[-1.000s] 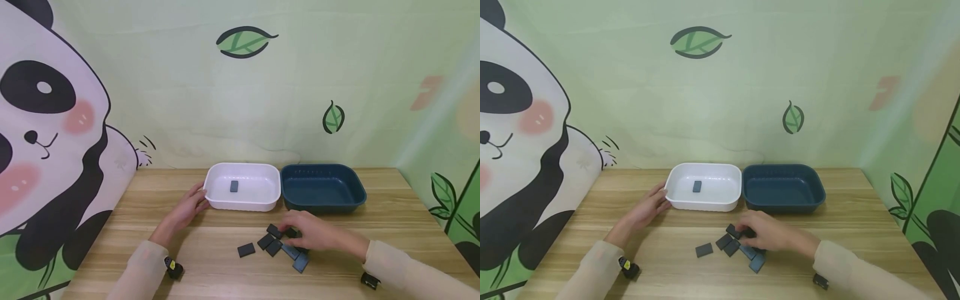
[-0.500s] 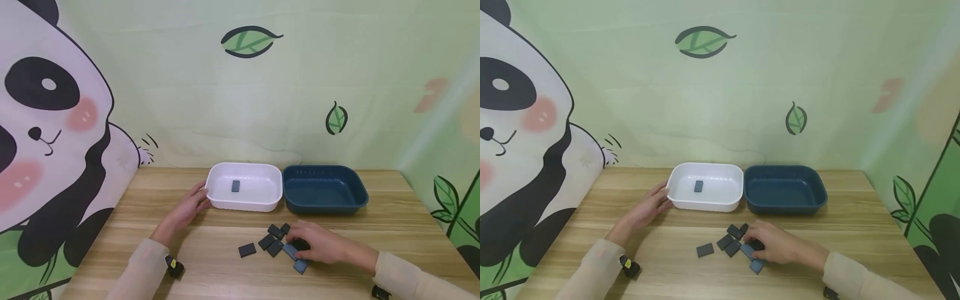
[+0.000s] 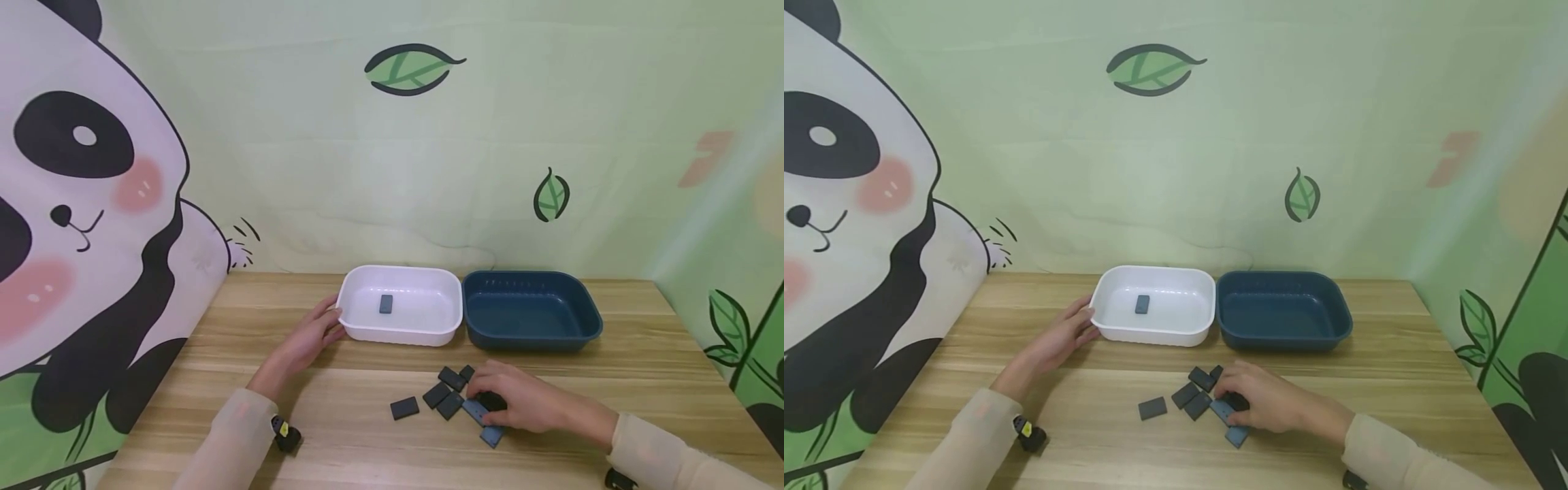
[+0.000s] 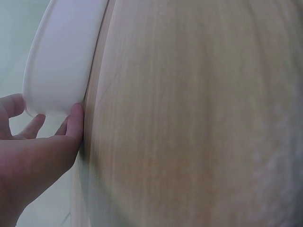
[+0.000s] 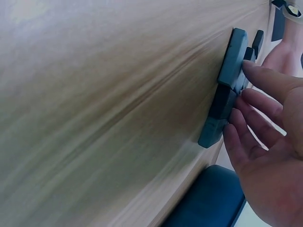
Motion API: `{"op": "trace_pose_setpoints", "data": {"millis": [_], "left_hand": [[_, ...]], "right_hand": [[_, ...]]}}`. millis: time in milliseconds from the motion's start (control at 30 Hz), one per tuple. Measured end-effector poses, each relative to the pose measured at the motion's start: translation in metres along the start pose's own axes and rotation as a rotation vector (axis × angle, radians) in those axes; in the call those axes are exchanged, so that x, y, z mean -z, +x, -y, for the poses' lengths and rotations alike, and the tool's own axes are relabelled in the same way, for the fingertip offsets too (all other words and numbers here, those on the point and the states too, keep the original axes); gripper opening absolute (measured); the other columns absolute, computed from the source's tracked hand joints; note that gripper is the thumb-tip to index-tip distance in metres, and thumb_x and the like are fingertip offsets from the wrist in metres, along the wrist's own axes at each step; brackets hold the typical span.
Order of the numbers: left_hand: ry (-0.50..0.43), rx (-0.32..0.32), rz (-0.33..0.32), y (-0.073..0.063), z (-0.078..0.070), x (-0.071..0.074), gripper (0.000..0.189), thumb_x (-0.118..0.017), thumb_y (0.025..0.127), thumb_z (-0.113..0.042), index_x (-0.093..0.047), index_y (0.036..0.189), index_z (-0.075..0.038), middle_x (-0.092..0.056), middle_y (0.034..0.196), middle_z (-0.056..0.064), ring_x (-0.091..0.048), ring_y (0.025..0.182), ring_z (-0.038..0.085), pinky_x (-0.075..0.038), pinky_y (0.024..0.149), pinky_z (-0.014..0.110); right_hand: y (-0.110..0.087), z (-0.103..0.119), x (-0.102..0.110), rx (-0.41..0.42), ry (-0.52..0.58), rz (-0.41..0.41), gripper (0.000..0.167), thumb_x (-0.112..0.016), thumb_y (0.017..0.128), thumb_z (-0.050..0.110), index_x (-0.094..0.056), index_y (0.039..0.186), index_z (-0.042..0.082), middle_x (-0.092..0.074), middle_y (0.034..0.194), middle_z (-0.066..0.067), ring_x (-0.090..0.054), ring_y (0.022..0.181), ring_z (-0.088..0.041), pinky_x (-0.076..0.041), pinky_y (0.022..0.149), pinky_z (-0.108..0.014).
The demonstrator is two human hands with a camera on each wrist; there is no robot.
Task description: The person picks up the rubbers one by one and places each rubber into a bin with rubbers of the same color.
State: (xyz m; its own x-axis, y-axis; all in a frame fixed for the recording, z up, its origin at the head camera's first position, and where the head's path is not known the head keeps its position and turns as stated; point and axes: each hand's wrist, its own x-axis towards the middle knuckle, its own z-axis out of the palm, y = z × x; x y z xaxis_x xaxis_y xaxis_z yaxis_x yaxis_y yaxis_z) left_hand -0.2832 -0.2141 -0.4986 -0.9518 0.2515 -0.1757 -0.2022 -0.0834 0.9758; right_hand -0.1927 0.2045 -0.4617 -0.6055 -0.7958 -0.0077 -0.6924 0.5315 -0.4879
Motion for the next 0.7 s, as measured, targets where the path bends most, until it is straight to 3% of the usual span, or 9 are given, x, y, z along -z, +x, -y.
{"op": "trace_pose_setpoints", "data": {"millis": [367,700], "left_hand": [[-0.007,0.005,-0.007,0.001,0.0,0.001,0.057,-0.038,0.116,-0.014,-0.019,0.169,-0.007,-0.028,0.168,0.023,-0.036,0.152,0.037,-0.037,0.123,0.045],[0.01,-0.001,-0.008,0.0,-0.001,-0.001,0.056,-0.039,0.116,-0.015,-0.021,0.168,-0.006,-0.03,0.167,0.024,-0.037,0.151,0.037,-0.037,0.122,0.045]], "right_hand": [[0.0,-0.002,-0.011,0.001,-0.074,-0.06,0.027,-0.086,0.091,0.031,-0.075,0.114,0.019,-0.063,0.116,0.01,-0.058,0.111,-0.013,-0.055,0.097,-0.04],[-0.001,0.002,-0.005,-0.025,-0.034,-0.009,0.03,-0.088,0.089,0.025,-0.075,0.116,0.018,-0.062,0.117,0.011,-0.056,0.113,-0.012,-0.055,0.099,-0.04]]}}
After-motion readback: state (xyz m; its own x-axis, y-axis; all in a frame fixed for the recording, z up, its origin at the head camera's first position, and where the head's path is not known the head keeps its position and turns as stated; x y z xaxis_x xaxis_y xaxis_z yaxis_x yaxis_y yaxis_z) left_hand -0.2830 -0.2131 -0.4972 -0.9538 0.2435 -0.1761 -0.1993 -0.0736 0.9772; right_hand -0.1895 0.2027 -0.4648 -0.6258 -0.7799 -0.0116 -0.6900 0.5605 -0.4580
